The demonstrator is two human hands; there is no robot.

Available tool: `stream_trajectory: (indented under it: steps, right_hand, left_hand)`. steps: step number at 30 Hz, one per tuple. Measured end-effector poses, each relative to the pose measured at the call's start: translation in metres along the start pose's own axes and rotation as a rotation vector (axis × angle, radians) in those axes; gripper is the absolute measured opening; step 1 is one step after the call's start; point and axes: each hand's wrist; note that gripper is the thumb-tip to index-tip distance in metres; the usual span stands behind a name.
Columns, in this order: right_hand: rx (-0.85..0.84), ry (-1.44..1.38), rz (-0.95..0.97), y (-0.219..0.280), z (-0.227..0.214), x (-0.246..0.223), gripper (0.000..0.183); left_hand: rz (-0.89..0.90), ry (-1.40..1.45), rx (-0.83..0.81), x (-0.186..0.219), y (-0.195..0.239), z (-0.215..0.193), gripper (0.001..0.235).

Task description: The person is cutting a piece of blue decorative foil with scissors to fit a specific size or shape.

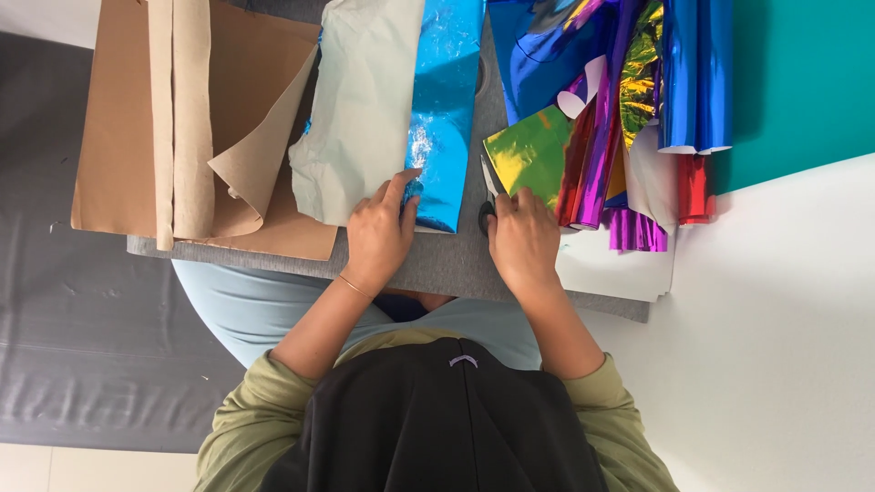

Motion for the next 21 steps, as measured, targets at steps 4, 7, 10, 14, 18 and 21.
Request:
stream_trajectory:
  steps: [4,7,10,14,18,21]
  right_hand:
    - [-0.077,-0.006,0.069,0.007,-0.002,-0.004,0.023]
    - [-0.115,-0.052,0.119,0.008,-0.011,-0.007,0.024]
    - [-0.13,-0.105,0.208,0.003,-0.026,-0.009,0.026]
    - [-0.131,-0.758,0.445,-0.007,-0.045,-0.001,0.041]
    - [-0.094,-1.428,0.764,0.008,-0.01,0.001,0.053]
    - [-0.07,-1.448,0.811,0.014,-0.002,-0.004,0.057]
  left_hand:
    - [-0.007,-0.061,-0.027,-0.01,-0.001,0.008,0.037]
    - [0.014,-0.158,-0.044,-0.011,0.0,0.013,0.039]
    - [0.022,-0.173,-0.045,-0.011,-0.001,0.016,0.039]
    - [-0.007,-0.149,-0.017,-0.009,-0.001,0.015,0.035]
    - [-0.04,-0.094,0.007,-0.009,-0.003,0.012,0.031]
    - [-0.058,-0.081,0.022,-0.011,-0.005,0.011,0.028]
Point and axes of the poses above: each hand's wrist, its own y-axis away from the middle knuckle, its own z-axis out of the palm, x = y × z, and after that the axes turned 10 degrees about x, right-handed
